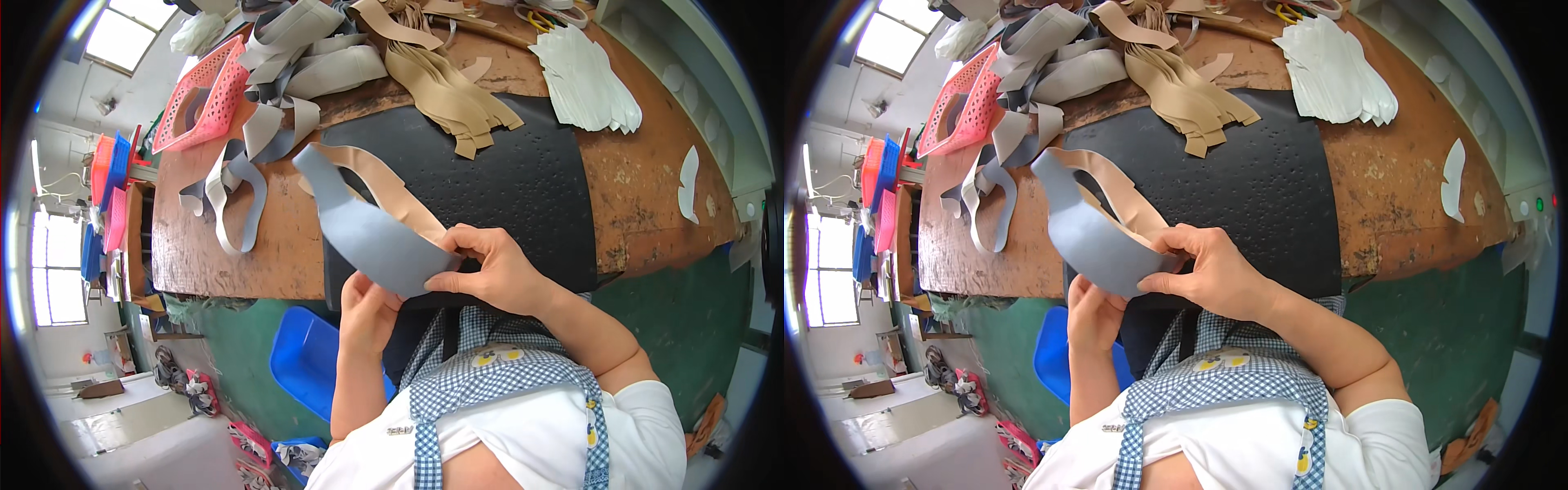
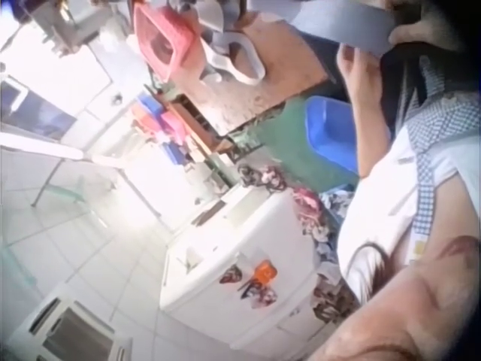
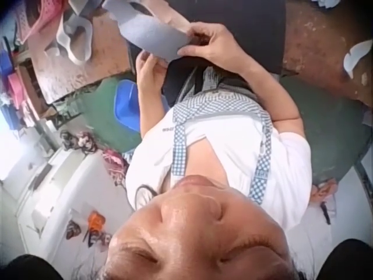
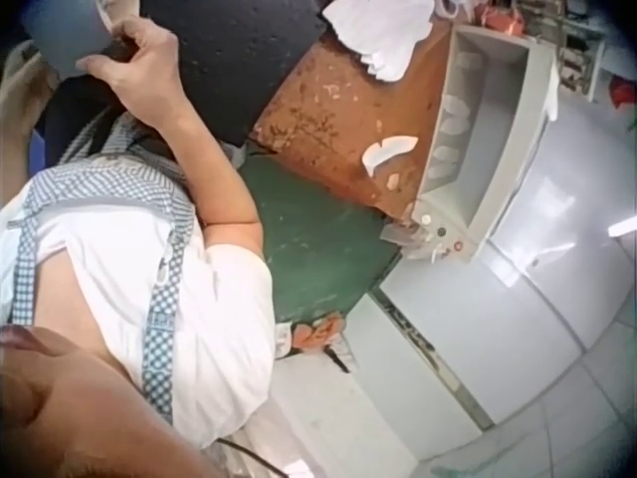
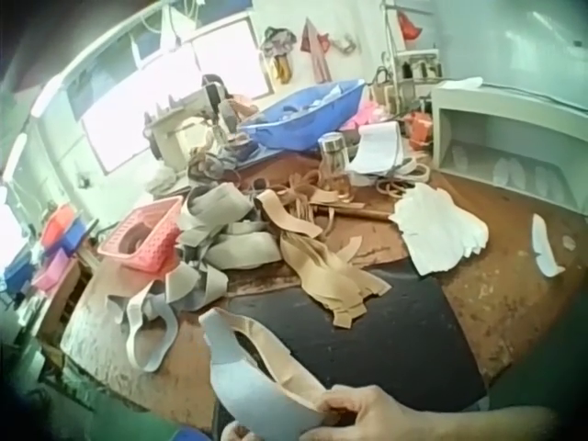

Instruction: Manually aligning shoe upper components and feeding them into a gluing or heat-press machine.

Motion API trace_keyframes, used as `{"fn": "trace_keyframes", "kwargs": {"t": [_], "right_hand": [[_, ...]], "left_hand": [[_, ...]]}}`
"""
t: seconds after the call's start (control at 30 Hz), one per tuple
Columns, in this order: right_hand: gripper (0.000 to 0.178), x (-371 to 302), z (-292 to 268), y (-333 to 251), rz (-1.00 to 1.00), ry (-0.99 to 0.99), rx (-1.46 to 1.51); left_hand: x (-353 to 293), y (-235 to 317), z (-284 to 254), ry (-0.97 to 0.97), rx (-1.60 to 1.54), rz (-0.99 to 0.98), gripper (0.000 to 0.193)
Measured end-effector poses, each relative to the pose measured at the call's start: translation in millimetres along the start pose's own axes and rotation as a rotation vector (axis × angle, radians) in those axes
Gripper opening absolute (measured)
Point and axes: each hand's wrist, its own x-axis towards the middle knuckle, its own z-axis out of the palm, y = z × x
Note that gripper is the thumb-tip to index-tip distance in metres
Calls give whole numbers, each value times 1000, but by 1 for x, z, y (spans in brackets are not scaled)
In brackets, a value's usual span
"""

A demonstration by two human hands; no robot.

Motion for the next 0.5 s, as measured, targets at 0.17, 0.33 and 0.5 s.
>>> {"fn": "trace_keyframes", "kwargs": {"t": [0.17,0.33,0.5], "right_hand": [[24,-1,2,-6,102,-14,56],[30,-1,4,-1,29,-3,9],[42,-2,5,-2,116,-12,47]], "left_hand": [[0,7,-3,4,-126,-85,39],[8,2,-4,-10,-404,-206,42],[4,-3,-17,-27,-159,-62,32]]}}
